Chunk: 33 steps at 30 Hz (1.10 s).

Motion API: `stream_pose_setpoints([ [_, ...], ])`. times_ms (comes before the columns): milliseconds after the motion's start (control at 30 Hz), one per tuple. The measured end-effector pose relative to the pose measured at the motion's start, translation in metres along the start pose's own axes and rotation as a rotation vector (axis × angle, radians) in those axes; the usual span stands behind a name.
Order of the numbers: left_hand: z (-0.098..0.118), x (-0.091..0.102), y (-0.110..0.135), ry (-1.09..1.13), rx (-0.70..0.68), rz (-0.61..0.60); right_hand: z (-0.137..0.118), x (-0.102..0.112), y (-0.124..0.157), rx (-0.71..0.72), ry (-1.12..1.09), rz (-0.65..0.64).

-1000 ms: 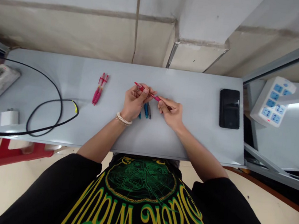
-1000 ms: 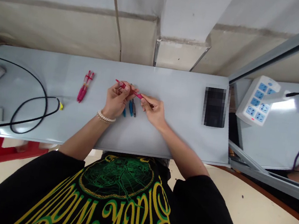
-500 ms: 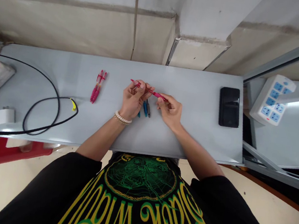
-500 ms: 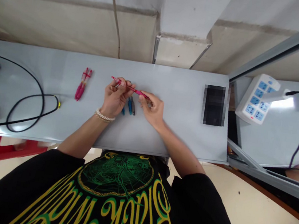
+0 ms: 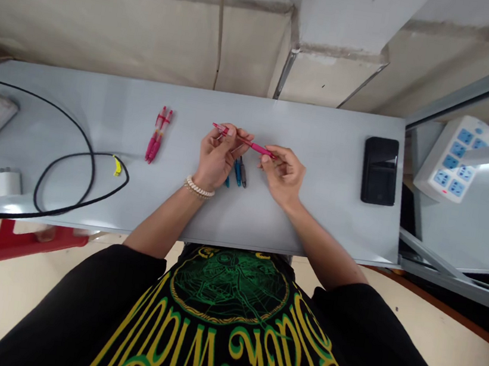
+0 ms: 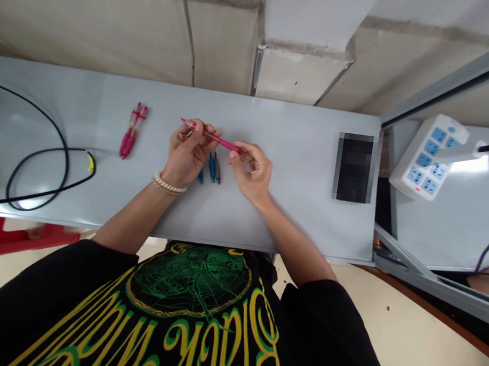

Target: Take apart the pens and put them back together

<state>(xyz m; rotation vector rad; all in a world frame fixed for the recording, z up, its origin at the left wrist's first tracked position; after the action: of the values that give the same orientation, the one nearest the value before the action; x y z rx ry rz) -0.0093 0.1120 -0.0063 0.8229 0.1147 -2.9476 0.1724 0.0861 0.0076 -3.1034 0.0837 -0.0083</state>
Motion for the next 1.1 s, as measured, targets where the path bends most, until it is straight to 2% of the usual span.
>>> stream_pose_setpoints([
  [133, -0.006, -0.005, 0.006, -0.041, 0.049, -0.028, -0.004, -0.003, -0.001, 0.036, -0.039, -0.034],
  [233, -0.008, -0.009, 0.011, -0.089, 0.033, -0.052, -0.006, -0.004, -0.001, 0.068, -0.063, -0.053],
  [467, -0.008, -0.008, 0.011, -0.14, -0.036, -0.041, 0.002, -0.005, 0.0, -0.007, -0.043, -0.039],
  [767, -0.016, -0.007, 0.019, -0.125, -0.03, 0.04, -0.011, -0.002, 0.001, 0.228, 0.112, 0.032],
  [867, -0.012, -0.004, 0.017, -0.142, -0.022, 0.033, -0.008, -0.004, 0.0, 0.185, 0.107, -0.02],
  [967, -0.006, -0.004, 0.014, -0.151, -0.019, 0.008, -0.005, -0.011, -0.001, 0.115, 0.175, -0.151],
  [1100, -0.002, -0.007, 0.013, -0.155, -0.01, -0.028, -0.011, -0.015, 0.003, 0.208, 0.371, -0.246],
])
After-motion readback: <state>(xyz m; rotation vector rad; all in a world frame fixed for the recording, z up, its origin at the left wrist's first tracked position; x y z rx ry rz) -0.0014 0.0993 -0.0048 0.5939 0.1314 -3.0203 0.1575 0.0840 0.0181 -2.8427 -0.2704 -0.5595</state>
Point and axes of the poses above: each hand's wrist, its own y-axis away from the middle knuckle, its own x-axis out of the back of the hand, z = x × y, the point moved 8 cm from there along -y, towards the middle knuckle, and after that the axes turned 8 degrees about -x, right-handed, at the moved point
